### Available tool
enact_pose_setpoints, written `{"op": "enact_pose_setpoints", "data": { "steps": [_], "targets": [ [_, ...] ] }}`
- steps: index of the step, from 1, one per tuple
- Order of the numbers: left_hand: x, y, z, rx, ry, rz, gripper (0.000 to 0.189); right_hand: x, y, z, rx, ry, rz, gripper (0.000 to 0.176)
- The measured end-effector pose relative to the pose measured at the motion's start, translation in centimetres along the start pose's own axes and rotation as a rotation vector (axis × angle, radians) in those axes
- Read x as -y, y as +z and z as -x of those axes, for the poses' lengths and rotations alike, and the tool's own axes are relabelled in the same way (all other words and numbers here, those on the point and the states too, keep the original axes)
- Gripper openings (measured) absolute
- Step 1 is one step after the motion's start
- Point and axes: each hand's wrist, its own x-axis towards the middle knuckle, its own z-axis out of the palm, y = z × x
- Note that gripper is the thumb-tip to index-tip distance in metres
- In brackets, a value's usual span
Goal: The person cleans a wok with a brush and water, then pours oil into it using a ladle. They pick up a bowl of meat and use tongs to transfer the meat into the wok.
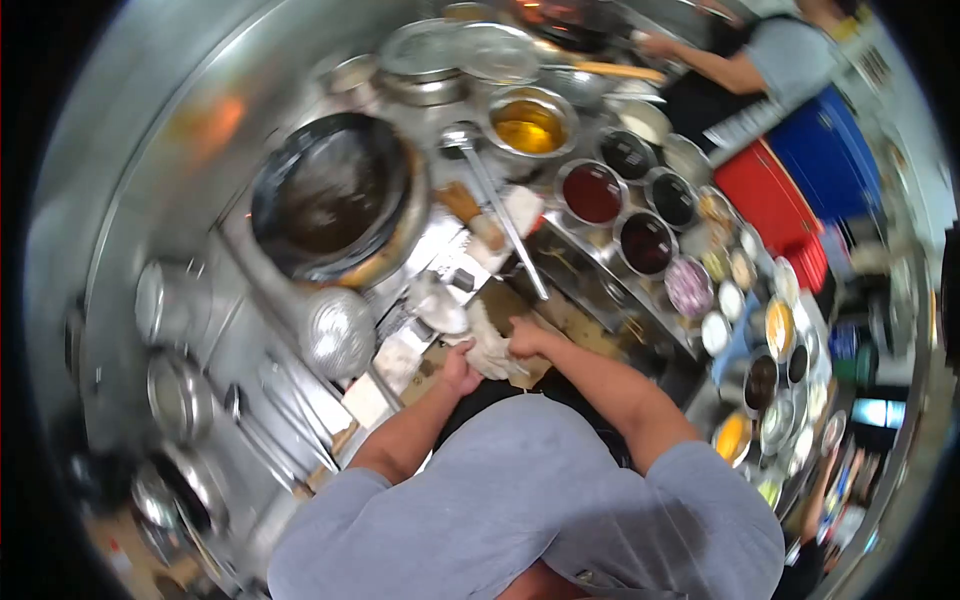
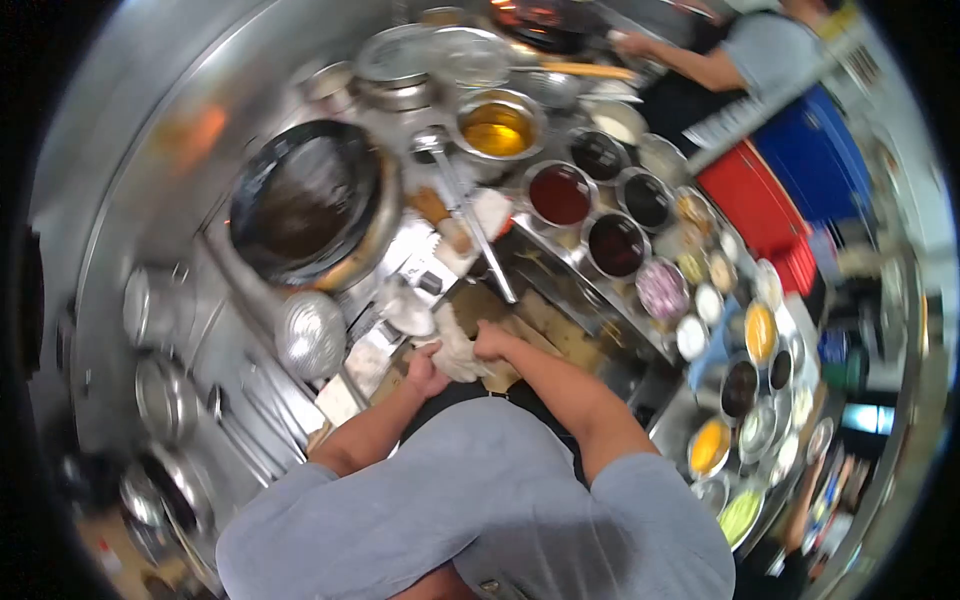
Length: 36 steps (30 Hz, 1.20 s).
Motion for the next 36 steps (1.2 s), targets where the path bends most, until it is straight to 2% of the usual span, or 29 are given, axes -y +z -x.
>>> {"op": "enact_pose_setpoints", "data": {
  "steps": [1, 3, 4, 6, 7, 8, 10, 11, 12, 14, 15, 17, 18, 20, 21, 22, 23, 24, 25, 26, 27, 28, 29, 30, 31, 32, 34, 36],
  "targets": [
    [0.2, -0.1, 0.5, -0.018, 0.066, 0.04, 0.046, 0.0, 1.2, -1.0, 0.045, -0.053, 0.037, 0.045],
    [1.0, -0.3, 1.3, -0.093, 0.011, -0.016, 0.043, 0.1, 2.8, -2.6, 0.617, 0.233, -0.715, 0.036],
    [1.0, -0.3, 1.7, -0.11, 0.051, 0.014, 0.043, 1.1, 3.0, -2.9, 0.658, 0.221, -0.679, 0.036],
    [1.5, -0.3, 2.1, -0.309, 0.123, -0.276, 0.038, 2.4, 3.3, -2.1, 0.344, -0.004, -0.16, 0.028],
    [1.9, -0.7, 2.0, -0.327, 0.199, -0.338, 0.036, 5.3, 0.6, 0.6, 0.31, -0.025, -0.103, 0.024],
    [2.5, -0.8, 1.5, -0.338, 0.231, -0.311, 0.036, 5.5, 0.6, 0.3, 0.33, -0.048, -0.073, 0.024],
    [3.2, -1.6, -0.2, -0.509, 0.415, -0.214, 0.034, 5.6, 1.0, -1.0, 0.284, -0.292, 0.11, 0.031],
    [3.6, -2.6, -1.5, -0.491, 0.467, -0.076, 0.035, 5.9, 1.4, -1.5, 0.218, -0.419, 0.201, 0.035],
    [3.5, -1.5, -1.3, -0.501, 0.494, -0.067, 0.035, 6.4, 1.1, -1.5, 0.227, -0.446, 0.208, 0.035],
    [3.0, 1.9, -1.1, -0.901, 0.524, -0.186, 0.036, 7.2, -0.3, -1.3, 0.228, -0.466, 0.121, 0.038],
    [3.0, 2.7, -1.6, -0.908, 0.541, -0.177, 0.036, 7.8, -1.9, -0.6, 0.234, -0.485, 0.127, 0.038],
    [3.5, 3.7, -2.6, -0.879, 0.738, 0.044, 0.036, 8.5, -5.1, 1.1, 0.299, -0.428, 0.057, 0.033],
    [3.9, 2.8, -3.0, -0.887, 0.752, 0.058, 0.036, 7.9, -5.5, 1.0, 0.31, -0.443, 0.065, 0.033],
    [4.4, 0.2, -4.1, -0.81, 0.666, 0.108, 0.035, 5.4, -4.9, -1.3, 0.319, -0.283, -0.416, 0.025],
    [4.3, 4.0, -1.3, -0.814, 0.673, 0.114, 0.035, 3.8, -4.1, -3.6, 0.378, -0.227, -0.447, 0.026],
    [4.5, 8.9, 1.4, -0.753, 0.5, 0.113, 0.033, 3.6, -4.4, -3.8, 0.383, -0.234, -0.444, 0.026],
    [4.7, 14.5, 3.7, -0.687, 0.327, 0.113, 0.032, 3.5, -4.9, -3.8, 0.533, -0.104, -0.531, 0.028],
    [5.0, 13.5, 2.5, -0.689, 0.335, 0.122, 0.032, 3.5, -5.4, -3.6, 0.682, 0.033, -0.611, 0.031],
    [5.2, 11.1, 0.1, -0.535, 0.392, 0.118, 0.033, 3.9, -5.8, -3.2, 0.691, 0.03, -0.6, 0.031],
    [5.1, 8.3, -2.4, -0.38, 0.449, 0.11, 0.035, 4.8, -6.1, -2.8, 0.802, 0.097, -0.698, 0.027],
    [4.7, 5.5, -5.0, -0.672, 0.462, -0.108, 0.043, 5.9, -6.4, -2.6, 0.912, 0.166, -0.793, 0.029],
    [4.5, 5.8, -4.8, -0.673, 0.471, -0.097, 0.043, 6.4, -6.4, -2.9, 1.02, 0.241, -0.887, 0.035],
    [4.4, 6.0, -4.6, -0.943, 0.543, -0.715, 0.048, 6.7, -6.5, -3.2, 0.979, 0.185, -0.76, 0.055],
    [4.3, 6.7, -4.0, -1.176, 0.57, -1.353, 0.052, 7.3, -6.9, -3.2, 0.986, 0.188, -0.744, 0.055],
    [4.5, 9.9, -2.3, -1.214, 0.612, -1.289, 0.057, 8.1, -7.6, -3.0, 1.001, 0.249, -0.73, 0.057],
    [4.2, 10.2, -1.9, -1.218, 0.611, -1.276, 0.057, 8.6, -8.0, -2.8, 1.013, 0.311, -0.719, 0.059],
    [3.7, 9.6, -1.6, -1.176, 0.505, -1.495, 0.055, 9.3, -8.0, -2.4, 1.033, 0.306, -0.706, 0.063],
    [3.4, 8.5, -1.6, -1.149, 0.498, -1.55, 0.05, 9.8, -7.7, -2.0, 0.932, 0.276, -0.572, 0.064]
  ]
}}
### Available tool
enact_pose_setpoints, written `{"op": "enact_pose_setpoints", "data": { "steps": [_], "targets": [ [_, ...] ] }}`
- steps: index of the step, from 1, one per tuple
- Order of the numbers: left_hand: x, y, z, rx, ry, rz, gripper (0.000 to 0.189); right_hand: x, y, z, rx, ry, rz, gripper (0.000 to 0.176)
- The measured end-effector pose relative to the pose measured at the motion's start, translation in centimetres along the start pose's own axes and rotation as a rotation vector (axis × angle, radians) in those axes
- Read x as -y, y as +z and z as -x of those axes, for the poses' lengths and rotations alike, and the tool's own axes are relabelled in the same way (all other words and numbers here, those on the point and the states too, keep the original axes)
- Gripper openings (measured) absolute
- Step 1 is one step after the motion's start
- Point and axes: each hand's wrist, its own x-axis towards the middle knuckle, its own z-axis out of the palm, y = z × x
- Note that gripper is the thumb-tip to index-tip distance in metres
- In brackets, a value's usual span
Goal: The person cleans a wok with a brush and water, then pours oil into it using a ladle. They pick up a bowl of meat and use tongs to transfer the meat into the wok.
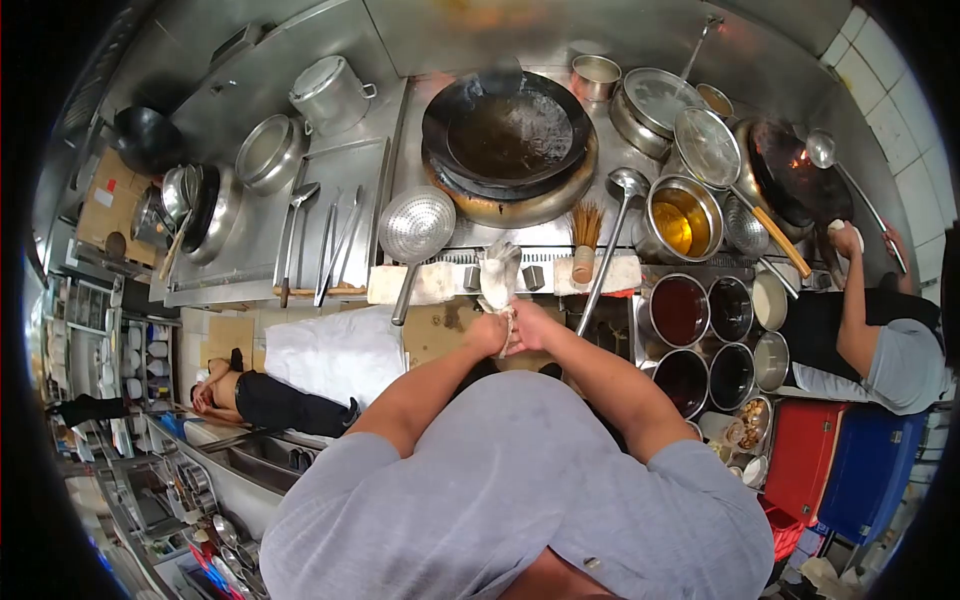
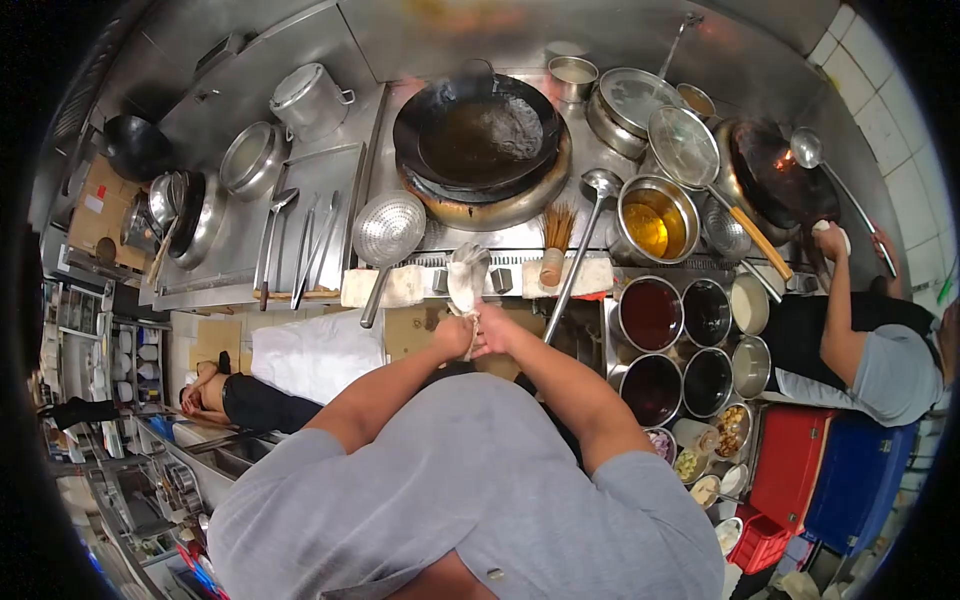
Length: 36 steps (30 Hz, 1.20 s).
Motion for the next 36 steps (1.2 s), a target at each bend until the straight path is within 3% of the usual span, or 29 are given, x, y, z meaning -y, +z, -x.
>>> {"op": "enact_pose_setpoints", "data": {
  "steps": [1, 3, 4, 5, 6, 7, 8, 11, 12, 14, 16, 21, 23, 26, 32, 36],
  "targets": [
    [0.7, 0.0, -0.3, 0.015, 0.04, -0.043, 0.044, -0.3, -0.6, -0.9, -0.009, 0.002, -0.003, 0.064],
    [0.7, -2.8, 0.5, 0.097, 0.05, -0.179, 0.04, -0.9, -1.8, -2.0, -0.331, -0.567, 1.255, 0.056],
    [-0.5, -6.0, 1.4, 0.171, 0.056, -0.319, 0.036, -1.2, -2.3, -1.2, -0.35, -0.562, 1.245, 0.056],
    [-2.1, -9.2, 1.5, 0.11, 0.087, -0.2, 0.032, -1.5, -2.9, 0.6, -0.351, -0.64, 1.215, 0.053],
    [-2.8, -11.3, 1.1, -0.083, 0.219, -0.119, 0.03, -1.6, -3.6, 2.2, -0.354, -0.719, 1.186, 0.049],
    [-3.5, -13.4, 0.5, -0.275, 0.35, -0.034, 0.028, -1.1, -4.3, 3.1, -0.342, -0.638, 1.113, 0.042],
    [-4.7, -16.2, -0.6, -0.419, 0.5, -0.029, 0.025, -0.7, -4.4, 4.8, -0.388, -0.558, 1.042, 0.047],
    [-7.2, -21.6, -5.7, -0.61, 0.681, -0.011, 0.03, 0.0, -3.4, 10.5, -0.577, -0.571, 0.992, 0.048],
    [-7.5, -22.4, -7.7, -0.71, 0.759, -0.076, 0.034, 0.2, -2.4, 12.6, -0.597, -0.556, 0.815, 0.046],
    [-7.8, -23.6, -10.2, -0.592, 0.702, -0.147, 0.031, -1.0, -2.3, 14.4, -0.653, -0.548, 0.611, 0.044],
    [-7.2, -23.8, -12.5, -0.51, 0.693, -0.198, 0.027, -3.5, -2.3, 14.8, -0.623, -0.754, 0.225, 0.04],
    [-6.9, -22.8, -16.3, -0.441, 0.681, -0.224, 0.022, -10.8, -0.9, 17.8, -0.777, -0.772, -0.029, 0.038],
    [-6.9, -21.6, -17.8, -0.395, 0.661, -0.195, 0.02, -12.7, -0.5, 19.3, -0.829, -0.693, -0.147, 0.039],
    [-7.5, -20.9, -18.4, -0.476, 0.627, -0.139, 0.019, -13.1, -0.2, 22.1, -0.857, -0.745, -0.245, 0.039],
    [-7.8, -20.1, -18.4, -0.478, 0.606, -0.103, 0.017, -6.5, -5.1, 30.1, -0.856, -0.945, -0.226, 0.036],
    [-8.2, -20.5, -18.1, -0.427, 0.569, -0.085, 0.016, 0.8, -16.1, 34.3, -0.997, -0.983, -0.179, 0.032]
  ]
}}
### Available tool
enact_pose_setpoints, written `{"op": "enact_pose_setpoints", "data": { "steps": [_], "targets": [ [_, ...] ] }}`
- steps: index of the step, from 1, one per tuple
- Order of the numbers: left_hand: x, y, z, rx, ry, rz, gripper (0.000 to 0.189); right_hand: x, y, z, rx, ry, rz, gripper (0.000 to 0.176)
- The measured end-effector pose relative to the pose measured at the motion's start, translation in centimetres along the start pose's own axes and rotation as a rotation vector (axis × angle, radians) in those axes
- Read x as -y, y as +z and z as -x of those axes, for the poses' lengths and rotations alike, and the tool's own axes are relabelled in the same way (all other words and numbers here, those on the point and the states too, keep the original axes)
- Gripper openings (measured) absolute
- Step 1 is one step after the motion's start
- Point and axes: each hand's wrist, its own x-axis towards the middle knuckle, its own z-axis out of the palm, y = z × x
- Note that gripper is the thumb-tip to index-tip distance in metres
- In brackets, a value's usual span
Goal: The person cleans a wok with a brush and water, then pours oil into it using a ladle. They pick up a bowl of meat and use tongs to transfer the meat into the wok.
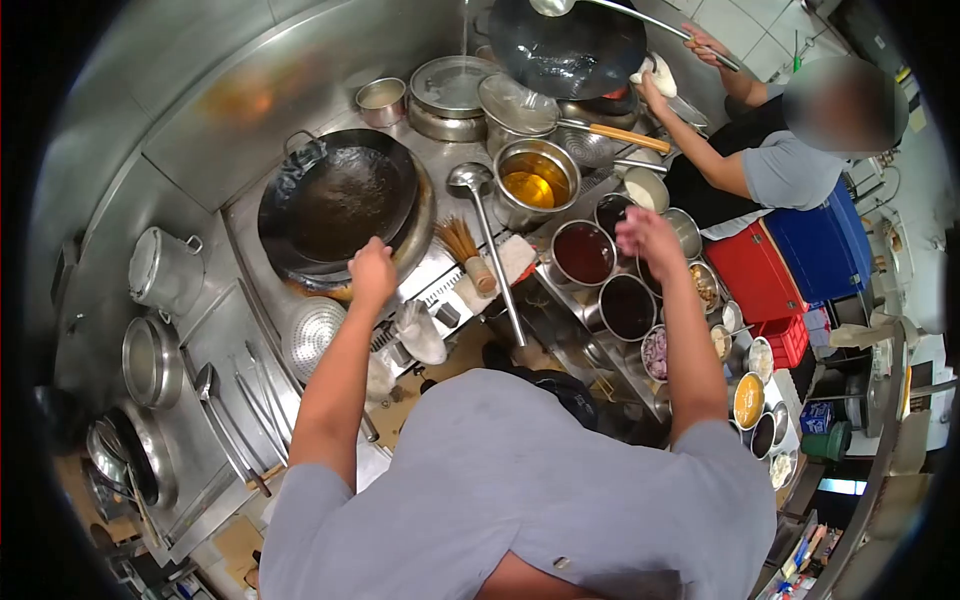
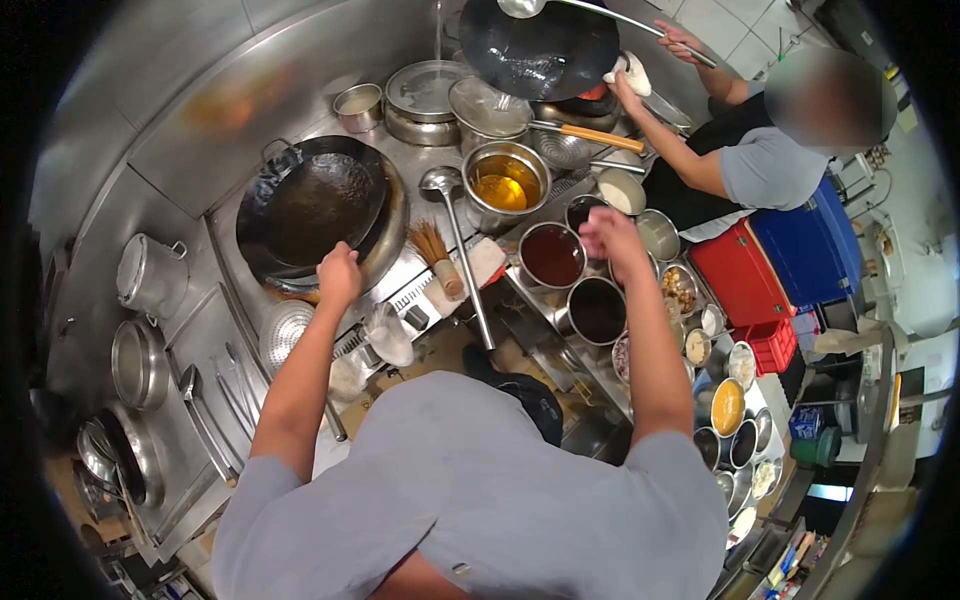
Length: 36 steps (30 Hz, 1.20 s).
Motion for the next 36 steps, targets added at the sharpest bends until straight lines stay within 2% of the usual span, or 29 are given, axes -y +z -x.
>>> {"op": "enact_pose_setpoints", "data": {
  "steps": [2, 4, 6, 7, 9, 10, 11, 12, 13, 14, 15, 16, 17, 18, 19, 20, 22, 25, 28, 30, 32, 35, 36],
  "targets": [
    [-0.3, 0.0, 0.1, -0.008, -0.033, 0.007, 0.017, 1.9, -2.6, -7.2, -0.142, -0.038, 0.085, 0.038],
    [-0.9, -0.1, 0.2, -0.009, -0.045, -0.015, 0.016, 1.9, -6.2, -16.3, -0.449, -0.2, 0.402, 0.043],
    [-1.7, -0.2, 0.0, -0.035, -0.087, -0.029, 0.015, 4.9, -7.6, -19.4, -0.578, -0.299, 0.703, 0.054],
    [-2.3, -0.4, -0.1, -0.031, -0.119, -0.025, 0.015, 5.2, -8.9, -21.6, -0.564, -0.309, 0.706, 0.054],
    [-2.7, -0.3, -0.1, -0.04, -0.131, -0.043, 0.014, 5.7, -11.7, -25.6, -0.615, -0.348, 1.068, 0.072],
    [-2.4, -0.5, 0.2, -0.041, -0.128, -0.06, 0.014, 5.3, -12.9, -27.0, -0.571, -0.383, 1.107, 0.077],
    [-1.9, -0.3, 0.7, -0.057, -0.165, -0.072, 0.014, 7.3, -11.7, -24.3, -0.449, -0.314, 1.276, 0.074],
    [-1.5, 0.2, 1.0, -0.132, -0.078, -0.05, 0.015, 7.3, -12.5, -24.7, -0.294, -0.327, 1.475, 0.074],
    [-1.1, 0.4, 1.5, -0.205, 0.013, -0.034, 0.018, 4.2, -15.4, -29.3, -0.322, -0.348, 1.347, 0.072],
    [-0.8, 0.3, 2.1, -0.144, 0.007, -0.056, 0.033, 5.7, -14.2, -27.4, -0.184, -0.238, 1.292, 0.068],
    [-1.2, 0.0, 2.8, -0.151, 0.013, -0.074, 0.039, 3.3, -15.7, -29.9, -0.185, -0.474, 1.334, 0.045],
    [-1.9, -0.2, 3.3, -0.154, 0.021, -0.091, 0.045, 5.0, -13.8, -28.7, -0.071, -0.048, 1.158, 0.044],
    [-2.4, -0.6, 3.7, -0.11, 0.005, -0.084, 0.054, 5.9, -12.2, -26.1, 0.052, 0.028, 0.898, 0.03],
    [-2.7, -1.0, 4.3, -0.061, -0.016, -0.076, 0.064, 6.1, -9.4, -22.5, 0.054, 0.128, 0.619, 0.022],
    [-2.8, -0.8, 4.7, -0.052, -0.026, -0.096, 0.07, 4.6, -8.7, -22.2, 0.171, 0.231, 0.428, 0.021],
    [-2.7, -0.7, 4.8, -0.043, -0.032, -0.118, 0.075, 4.3, -6.7, -20.5, 0.321, 0.291, 0.203, 0.027],
    [-2.7, -0.4, 5.1, -0.047, -0.021, -0.097, 0.08, 2.3, -1.6, -18.7, 0.577, 0.346, -0.303, 0.024],
    [-3.2, -0.7, 5.3, -0.032, -0.032, -0.123, 0.083, -0.3, 6.3, -19.6, 0.532, 0.296, -0.46, 0.028],
    [-3.2, -0.9, 5.5, -0.009, -0.043, -0.135, 0.082, 1.8, 14.4, -12.0, 0.492, 0.09, -0.189, 0.039],
    [-3.2, -1.0, 5.5, 0.069, -0.046, -0.245, 0.088, 3.1, 18.9, -7.1, 0.398, 0.124, -0.242, 0.051],
    [-2.9, -1.1, 5.6, 0.074, -0.045, -0.236, 0.088, 2.2, 21.6, -6.3, 0.519, 0.04, -0.155, 0.066],
    [-2.6, -1.5, 5.9, 0.095, -0.035, -0.2, 0.083, 1.8, 26.4, -6.3, 0.49, -0.125, 0.147, 0.075],
    [-2.6, -1.9, 5.9, 0.087, -0.044, -0.199, 0.083, 1.3, 27.7, -7.2, 0.499, -0.129, 0.153, 0.075]
  ]
}}
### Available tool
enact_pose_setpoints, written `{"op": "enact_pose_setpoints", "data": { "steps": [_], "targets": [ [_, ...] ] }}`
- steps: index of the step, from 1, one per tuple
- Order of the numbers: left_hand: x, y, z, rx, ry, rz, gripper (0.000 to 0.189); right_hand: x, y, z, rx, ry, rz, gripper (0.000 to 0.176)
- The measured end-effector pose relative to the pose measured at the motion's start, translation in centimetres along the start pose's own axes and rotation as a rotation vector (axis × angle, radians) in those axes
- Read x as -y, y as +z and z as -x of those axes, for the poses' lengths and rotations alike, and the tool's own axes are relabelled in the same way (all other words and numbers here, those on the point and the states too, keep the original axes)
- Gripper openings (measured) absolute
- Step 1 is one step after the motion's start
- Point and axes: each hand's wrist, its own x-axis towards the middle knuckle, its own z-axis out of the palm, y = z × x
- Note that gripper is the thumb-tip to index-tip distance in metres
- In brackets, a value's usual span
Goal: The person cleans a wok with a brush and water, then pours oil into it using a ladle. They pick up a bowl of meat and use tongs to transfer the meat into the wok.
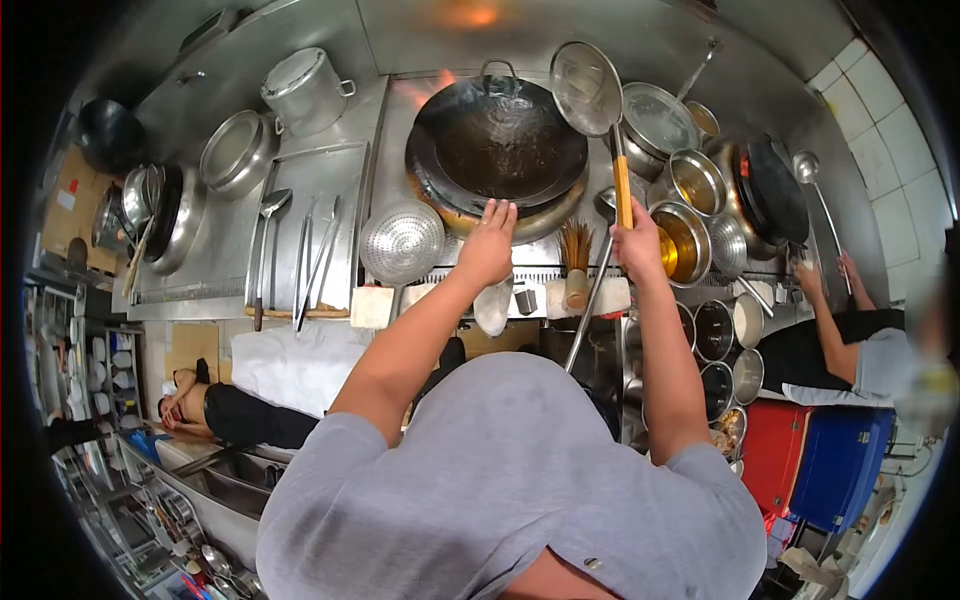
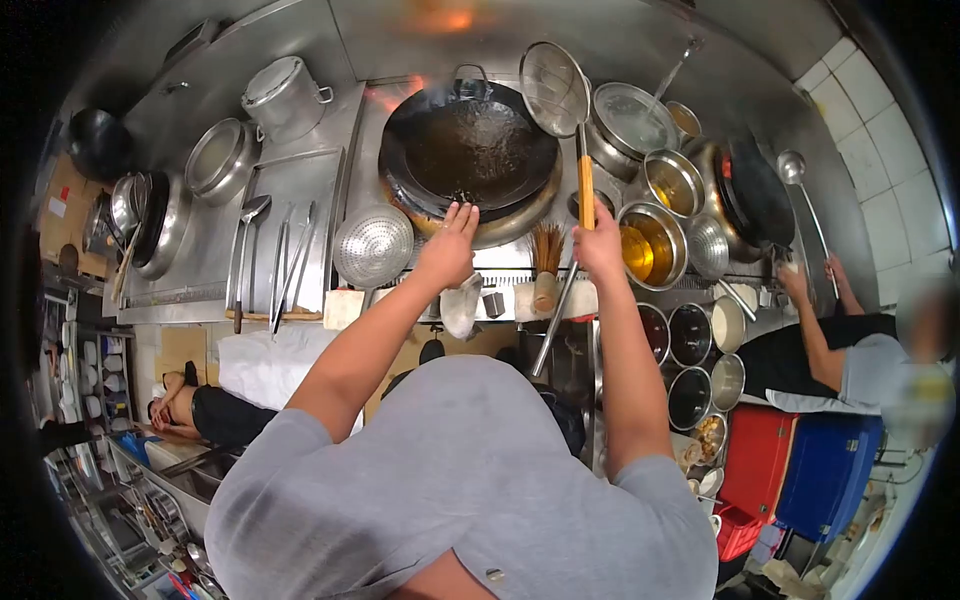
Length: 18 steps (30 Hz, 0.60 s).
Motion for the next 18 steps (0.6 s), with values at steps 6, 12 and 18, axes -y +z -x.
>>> {"op": "enact_pose_setpoints", "data": {
  "steps": [6, 12, 18],
  "targets": [
    [0.5, -0.1, 0.5, -0.019, 0.039, 0.065, 0.087, -3.0, 3.8, -5.0, -0.05, -0.062, 0.336, 0.083],
    [1.1, 0.5, 0.9, -0.004, 0.045, 0.037, 0.093, -2.9, 7.7, -2.8, 0.235, 0.21, -0.044, 0.069],
    [1.4, 0.0, 1.2, -0.027, 0.067, 0.125, 0.088, -2.7, 8.3, -0.3, 0.464, 0.476, -0.427, 0.061]
  ]
}}
